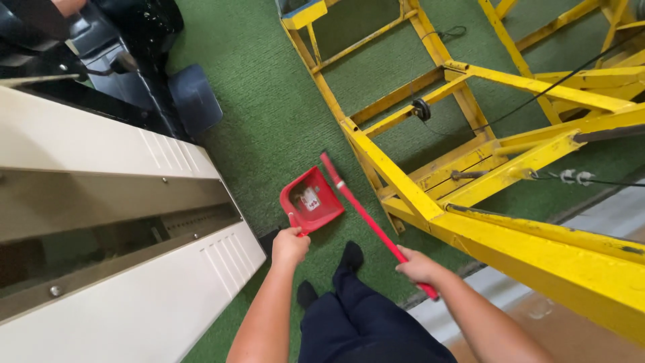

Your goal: Sweeping the floor in a gym area using a broom and dustpan.

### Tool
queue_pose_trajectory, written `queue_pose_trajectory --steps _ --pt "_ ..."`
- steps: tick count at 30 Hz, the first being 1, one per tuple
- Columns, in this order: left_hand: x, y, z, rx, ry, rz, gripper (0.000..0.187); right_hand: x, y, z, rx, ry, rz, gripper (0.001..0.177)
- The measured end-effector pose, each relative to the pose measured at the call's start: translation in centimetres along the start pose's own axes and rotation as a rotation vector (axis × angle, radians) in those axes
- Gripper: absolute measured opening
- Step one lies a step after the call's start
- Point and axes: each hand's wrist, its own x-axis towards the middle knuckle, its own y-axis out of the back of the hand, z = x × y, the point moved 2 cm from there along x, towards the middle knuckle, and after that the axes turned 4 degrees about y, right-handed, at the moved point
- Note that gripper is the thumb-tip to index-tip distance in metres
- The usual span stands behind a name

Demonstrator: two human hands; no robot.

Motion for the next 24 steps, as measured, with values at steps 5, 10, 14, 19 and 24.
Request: queue_pose_trajectory --steps 5,10,14,19,24 --pt "0.8 -0.4 -0.9 -0.005 -0.043 0.027 0.048 -4.6 1.4 -1.7 0.097 0.064 -0.075 0.082" --pt "0.4 -0.8 -1.8 0.04 -0.063 0.054 0.047 -4.2 -0.3 -5.2 -0.292 0.239 0.142 0.08" --pt "-0.2 -0.6 -1.6 0.054 -0.078 0.064 0.048 0.5 -3.6 1.8 -0.296 0.108 0.149 0.082" --pt "-1.0 -1.0 -2.8 0.036 -0.008 0.008 0.049 -5.0 -1.2 0.2 0.103 0.045 -0.1 0.079" --pt "-0.6 -1.7 -3.7 0.133 -0.145 0.074 0.046 -5.6 1.1 -6.0 -0.186 0.174 0.123 0.08"
